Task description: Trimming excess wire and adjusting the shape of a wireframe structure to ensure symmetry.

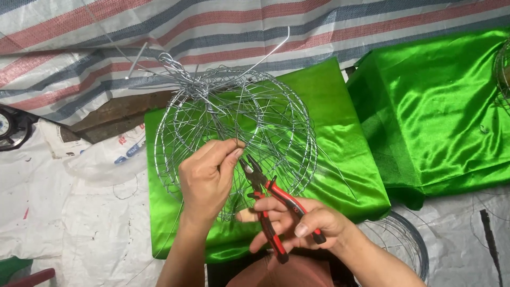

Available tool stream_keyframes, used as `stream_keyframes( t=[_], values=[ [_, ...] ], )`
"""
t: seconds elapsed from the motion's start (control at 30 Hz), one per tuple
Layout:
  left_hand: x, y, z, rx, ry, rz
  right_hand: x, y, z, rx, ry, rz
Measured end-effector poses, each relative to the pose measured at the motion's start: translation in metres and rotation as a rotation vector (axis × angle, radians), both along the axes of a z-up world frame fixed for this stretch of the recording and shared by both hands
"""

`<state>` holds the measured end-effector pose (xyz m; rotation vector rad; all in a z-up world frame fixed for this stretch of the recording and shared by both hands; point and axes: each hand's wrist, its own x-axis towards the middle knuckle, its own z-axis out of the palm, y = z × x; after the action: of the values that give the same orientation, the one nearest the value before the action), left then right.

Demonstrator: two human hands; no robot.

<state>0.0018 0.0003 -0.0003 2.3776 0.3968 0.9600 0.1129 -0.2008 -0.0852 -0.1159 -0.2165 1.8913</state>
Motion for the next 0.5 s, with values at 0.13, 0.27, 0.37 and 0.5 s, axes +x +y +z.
stream_keyframes(
  t=[0.13, 0.27, 0.37, 0.5],
  values=[
    [0.0, 0.001, -0.006, -0.013, 0.002, -0.014, -0.006, 0.004, 0.003, -0.014, 0.04, 0.001],
    [-0.001, -0.002, -0.005, -0.059, -0.007, -0.015, -0.014, 0.009, 0.008, 0.009, 0.04, -0.057],
    [-0.001, -0.004, -0.004, -0.07, -0.016, 0.001, -0.022, 0.008, 0.013, -0.057, 0.04, -0.094],
    [0.0, -0.006, -0.004, -0.074, -0.049, 0.004, -0.024, 0.004, 0.019, -0.15, 0.054, -0.089]
  ],
)
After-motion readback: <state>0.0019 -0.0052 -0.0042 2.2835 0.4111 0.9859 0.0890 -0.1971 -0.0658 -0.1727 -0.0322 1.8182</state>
